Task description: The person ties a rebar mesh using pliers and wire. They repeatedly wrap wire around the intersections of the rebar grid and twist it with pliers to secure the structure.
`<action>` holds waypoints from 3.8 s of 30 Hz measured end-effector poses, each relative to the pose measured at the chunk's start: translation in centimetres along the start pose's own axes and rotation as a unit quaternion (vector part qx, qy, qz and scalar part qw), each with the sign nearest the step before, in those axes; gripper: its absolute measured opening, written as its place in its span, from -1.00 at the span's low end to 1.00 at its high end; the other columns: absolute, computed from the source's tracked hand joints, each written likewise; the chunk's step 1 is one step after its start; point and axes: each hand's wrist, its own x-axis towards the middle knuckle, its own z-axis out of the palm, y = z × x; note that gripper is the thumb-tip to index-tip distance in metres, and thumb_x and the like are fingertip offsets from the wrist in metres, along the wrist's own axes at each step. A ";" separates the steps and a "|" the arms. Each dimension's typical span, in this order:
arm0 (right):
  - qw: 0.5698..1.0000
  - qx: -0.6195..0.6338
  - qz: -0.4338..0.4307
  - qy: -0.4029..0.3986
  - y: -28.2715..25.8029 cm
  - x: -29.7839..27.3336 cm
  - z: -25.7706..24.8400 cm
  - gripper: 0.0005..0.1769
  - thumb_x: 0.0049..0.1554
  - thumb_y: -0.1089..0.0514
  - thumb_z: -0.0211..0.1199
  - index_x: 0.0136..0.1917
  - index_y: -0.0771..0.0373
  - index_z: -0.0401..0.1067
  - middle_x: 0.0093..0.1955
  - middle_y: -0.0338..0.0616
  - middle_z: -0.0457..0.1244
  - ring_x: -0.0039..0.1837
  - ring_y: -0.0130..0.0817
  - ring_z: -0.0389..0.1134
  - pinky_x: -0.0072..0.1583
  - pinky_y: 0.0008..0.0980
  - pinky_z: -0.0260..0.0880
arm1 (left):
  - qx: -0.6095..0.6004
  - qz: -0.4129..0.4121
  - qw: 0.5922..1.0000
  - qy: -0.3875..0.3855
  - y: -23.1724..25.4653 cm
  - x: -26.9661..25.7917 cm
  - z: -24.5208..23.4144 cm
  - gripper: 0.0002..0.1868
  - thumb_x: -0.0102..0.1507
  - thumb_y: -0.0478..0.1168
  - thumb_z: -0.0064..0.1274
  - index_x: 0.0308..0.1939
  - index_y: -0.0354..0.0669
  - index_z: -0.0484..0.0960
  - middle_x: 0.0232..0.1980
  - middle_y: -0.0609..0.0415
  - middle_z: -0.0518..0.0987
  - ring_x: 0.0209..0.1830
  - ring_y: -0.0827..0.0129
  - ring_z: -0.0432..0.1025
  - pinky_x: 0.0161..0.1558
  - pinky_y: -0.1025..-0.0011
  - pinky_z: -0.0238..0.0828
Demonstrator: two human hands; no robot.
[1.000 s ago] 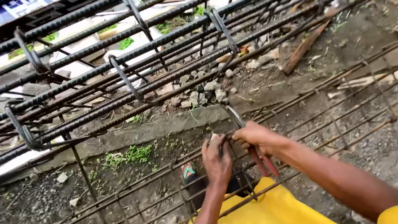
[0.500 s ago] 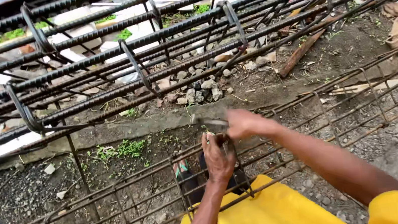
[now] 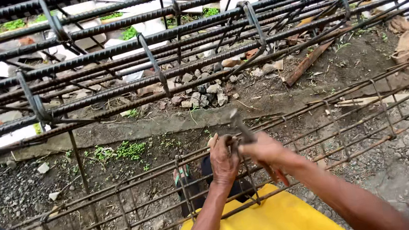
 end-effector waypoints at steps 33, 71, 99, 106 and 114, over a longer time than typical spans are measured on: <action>0.595 -0.784 -0.154 0.084 -4.3 -8.9 -6.3 -0.60 0.15 0.12 0.12 0.28 -0.03 0.31 0.28 0.04 0.17 0.26 -0.06 0.22 0.33 0.11 0.06 | -0.168 -0.256 0.949 -0.078 -0.5 4.5 0.0 -0.79 0.21 -0.08 0.18 -0.32 -0.12 0.77 -0.44 0.01 0.68 -0.26 0.22 0.60 -0.09 0.27 0.47; 0.971 -0.132 0.125 -0.152 -2.3 -5.4 -9.5 -0.64 0.03 -0.01 0.28 -0.23 0.39 0.48 -0.41 0.04 0.35 -0.39 -0.08 0.48 -0.31 -0.14 0.57 | 0.103 0.328 0.938 -0.038 4.5 1.6 8.9 -0.80 0.13 -0.04 -0.07 -0.33 -0.04 0.37 -0.43 0.10 0.29 -0.44 0.19 0.36 -0.23 0.21 0.39; 0.902 -0.396 0.152 -0.084 -1.8 -8.1 -14.2 -0.42 -0.17 -0.05 0.39 0.05 0.34 0.54 -0.42 -0.06 0.33 -0.43 -0.29 0.44 -0.41 -0.38 0.43 | 0.074 0.235 0.954 -0.172 5.6 1.5 9.9 -0.43 0.12 -0.13 0.15 0.19 0.01 0.34 -0.18 0.01 0.43 -0.19 0.05 0.52 -0.06 0.13 0.38; 0.949 -0.238 0.165 -0.121 -8.3 -13.5 -11.1 -0.41 0.04 -0.28 0.23 0.07 0.26 0.44 -0.28 0.10 0.39 -0.21 -0.12 0.48 -0.09 -0.16 0.52 | 0.101 0.313 0.938 -0.110 6.2 1.5 10.7 -0.67 0.03 -0.24 -0.02 -0.11 -0.04 0.40 -0.31 0.06 0.36 -0.36 0.15 0.42 -0.27 0.18 0.36; 0.528 -0.791 -0.205 0.233 4.6 -6.3 -13.5 -0.30 -0.08 -0.27 0.26 0.20 0.17 0.30 -0.10 -0.20 0.18 -0.02 -0.19 0.31 0.04 -0.19 0.33 | 0.010 0.173 0.934 -0.314 7.7 5.2 8.6 -0.59 -0.01 -0.21 0.05 -0.11 -0.04 0.32 -0.30 -0.06 0.51 -0.26 -0.10 0.54 -0.24 0.01 0.46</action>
